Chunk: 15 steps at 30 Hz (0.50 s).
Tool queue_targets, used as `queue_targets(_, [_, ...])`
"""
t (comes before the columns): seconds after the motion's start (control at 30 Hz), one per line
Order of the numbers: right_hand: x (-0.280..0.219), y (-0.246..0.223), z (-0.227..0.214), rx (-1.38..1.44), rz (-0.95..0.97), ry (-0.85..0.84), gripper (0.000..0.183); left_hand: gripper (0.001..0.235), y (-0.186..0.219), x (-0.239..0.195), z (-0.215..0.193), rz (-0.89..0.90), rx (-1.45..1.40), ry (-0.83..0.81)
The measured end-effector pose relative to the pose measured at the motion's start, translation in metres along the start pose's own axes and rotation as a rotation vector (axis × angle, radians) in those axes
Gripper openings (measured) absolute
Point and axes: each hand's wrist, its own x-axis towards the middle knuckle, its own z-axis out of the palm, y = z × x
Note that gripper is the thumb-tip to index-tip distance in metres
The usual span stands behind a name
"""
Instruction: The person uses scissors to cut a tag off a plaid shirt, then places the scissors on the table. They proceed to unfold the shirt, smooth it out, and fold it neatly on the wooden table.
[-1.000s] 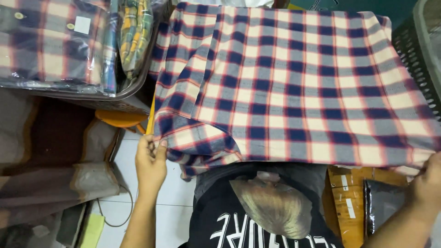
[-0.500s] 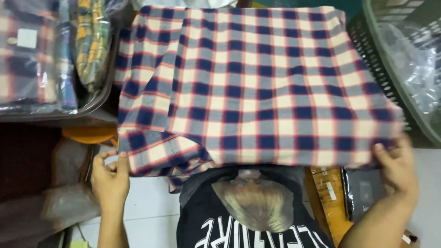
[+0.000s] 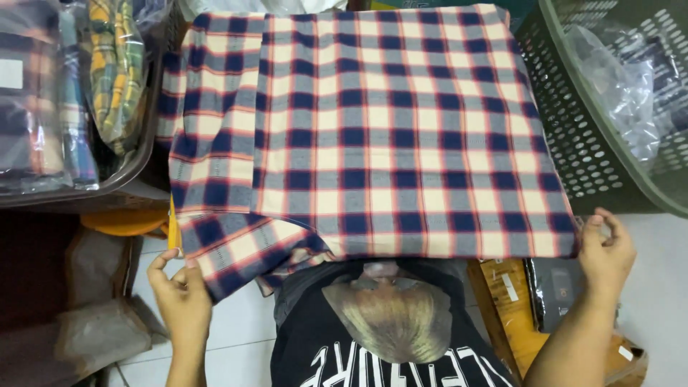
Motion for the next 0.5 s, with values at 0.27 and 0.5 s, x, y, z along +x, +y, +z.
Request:
queue_targets(0.27, [-0.049,-0.103,0.031,0.318,0.619,-0.388,0.097,0.022,-0.022,0.017,-0.007,0.093,-0.150,0.079])
queue_targets(0.5, [-0.022,0.020,0.053,0.613,0.571,-0.519,0.047,0.034,-0.029,0.013,-0.002,-0.139,-0.461,-0.047])
